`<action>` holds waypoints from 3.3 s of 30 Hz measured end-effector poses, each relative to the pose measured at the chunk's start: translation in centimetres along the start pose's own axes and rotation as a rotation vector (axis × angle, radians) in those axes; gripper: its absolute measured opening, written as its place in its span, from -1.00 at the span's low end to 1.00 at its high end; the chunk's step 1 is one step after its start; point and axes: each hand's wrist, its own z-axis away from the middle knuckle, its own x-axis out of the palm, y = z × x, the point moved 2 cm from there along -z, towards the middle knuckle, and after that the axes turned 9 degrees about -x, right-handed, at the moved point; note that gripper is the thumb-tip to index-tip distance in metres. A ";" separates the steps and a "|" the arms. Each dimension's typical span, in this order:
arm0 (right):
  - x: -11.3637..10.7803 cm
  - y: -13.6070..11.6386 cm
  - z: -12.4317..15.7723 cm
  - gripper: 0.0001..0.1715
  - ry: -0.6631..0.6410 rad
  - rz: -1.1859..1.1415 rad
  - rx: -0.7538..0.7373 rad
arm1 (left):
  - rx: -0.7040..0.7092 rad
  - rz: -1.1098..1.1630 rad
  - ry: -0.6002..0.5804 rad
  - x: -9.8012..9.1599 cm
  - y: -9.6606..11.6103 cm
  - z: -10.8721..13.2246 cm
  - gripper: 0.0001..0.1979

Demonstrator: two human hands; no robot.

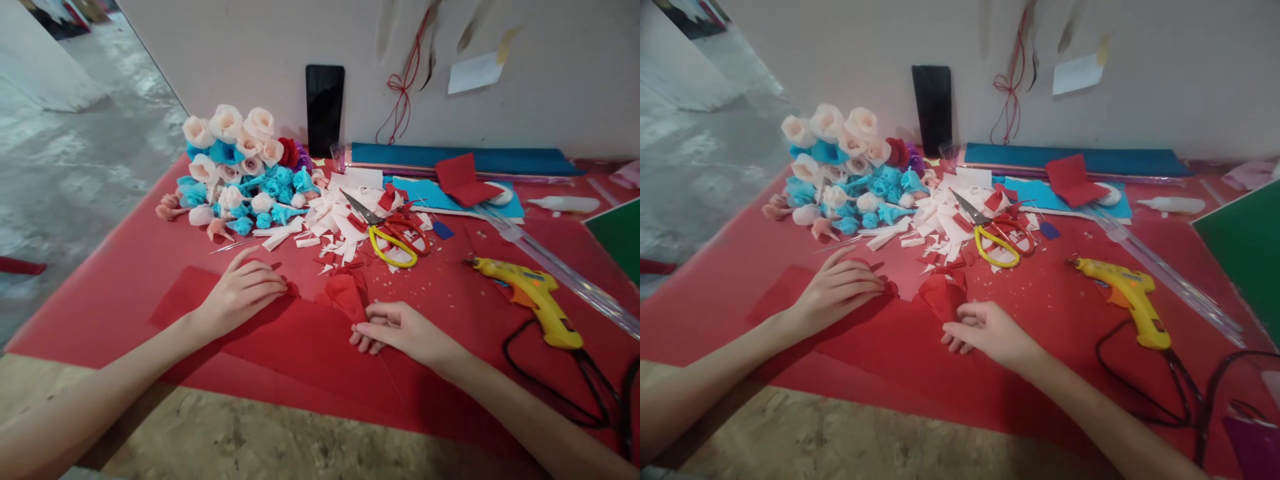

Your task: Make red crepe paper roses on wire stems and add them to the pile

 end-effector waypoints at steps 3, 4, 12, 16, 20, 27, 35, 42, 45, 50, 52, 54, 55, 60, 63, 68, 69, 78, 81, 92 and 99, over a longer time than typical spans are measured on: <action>-0.1 0.0 0.0 -0.62 -0.004 -0.001 -0.001 | 0.016 0.015 -0.006 0.1 0.2 0.1 -0.89; -0.1 0.0 0.0 -0.61 -0.005 -0.003 -0.001 | 0.022 0.016 -0.008 0.2 0.2 0.2 -0.89; 0.0 0.0 0.1 -0.61 -0.009 -0.002 0.006 | -0.221 -0.089 -0.114 -1.3 -2.5 -0.1 -0.77; 0.0 0.0 0.0 -0.59 -0.008 0.000 0.013 | -0.265 -0.091 -0.164 -2.5 -4.2 -0.1 -0.66; 0.0 -0.1 0.0 -0.58 -0.008 0.006 0.019 | -0.269 -0.104 -0.225 -2.6 -4.9 0.0 -0.67; 0.0 -0.3 0.0 -0.55 -0.004 0.012 0.022 | -0.274 -0.102 -0.261 -2.4 -4.7 0.0 -0.75; 0.0 -0.1 0.0 -0.55 -0.003 0.018 0.026 | -0.292 -0.071 -0.253 -2.4 -4.7 0.2 -0.79; 0.0 -0.3 0.0 -0.52 0.004 0.019 0.036 | -0.280 -0.030 -0.257 -2.5 -4.9 0.1 -0.80; 0.0 -0.3 -0.1 -0.51 0.005 0.019 0.042 | -0.243 -0.032 -0.219 -2.6 -5.1 0.1 -0.85; 0.0 -0.2 -0.1 -0.48 0.007 0.017 0.046 | -0.178 -0.028 -0.203 -2.7 -5.8 0.5 -0.87; 0.1 -0.2 -0.1 -0.47 0.009 0.016 0.044 | -0.167 -0.028 -0.191 -2.7 -6.0 0.7 -0.88; 0.1 -0.3 -0.1 -0.46 0.009 0.014 0.042 | -0.164 -0.022 -0.183 -2.8 -6.1 0.7 -0.88; 0.1 -0.3 -0.1 -0.46 0.008 0.013 0.042 | -0.163 -0.015 -0.188 -2.8 -6.1 0.7 -0.88; 0.0 -0.3 -0.1 -0.46 0.008 0.013 0.041 | -0.180 0.054 -0.219 -3.3 -5.7 0.3 -0.88; 0.1 -0.2 -0.1 -0.49 0.009 0.012 0.037 | -0.217 0.103 -0.275 -3.4 -5.5 0.2 -0.85; 0.0 -0.6 0.0 -0.50 0.013 -0.013 0.053 | -0.327 0.188 -0.375 -3.5 -5.7 0.3 -0.86; 0.0 -0.8 0.1 -0.51 0.013 -0.022 0.057 | -0.357 0.209 -0.376 -3.5 -5.7 0.4 -0.86; -0.3 -2.7 1.1 -0.64 -0.010 -0.076 -0.016 | -0.596 0.427 -0.084 -5.3 -4.7 -1.9 -0.89; -0.4 -3.7 1.9 -0.65 0.091 -0.032 -0.123 | -0.594 0.505 -0.075 -5.9 -1.4 -4.4 -0.84; -0.4 -7.2 4.8 -0.87 0.411 0.255 -0.679 | -0.314 1.154 -0.265 -3.9 9.1 -11.7 -0.82; -0.4 -7.3 5.5 -0.78 0.595 0.215 -0.762 | -0.199 1.371 -0.172 -1.4 11.8 -10.7 -0.76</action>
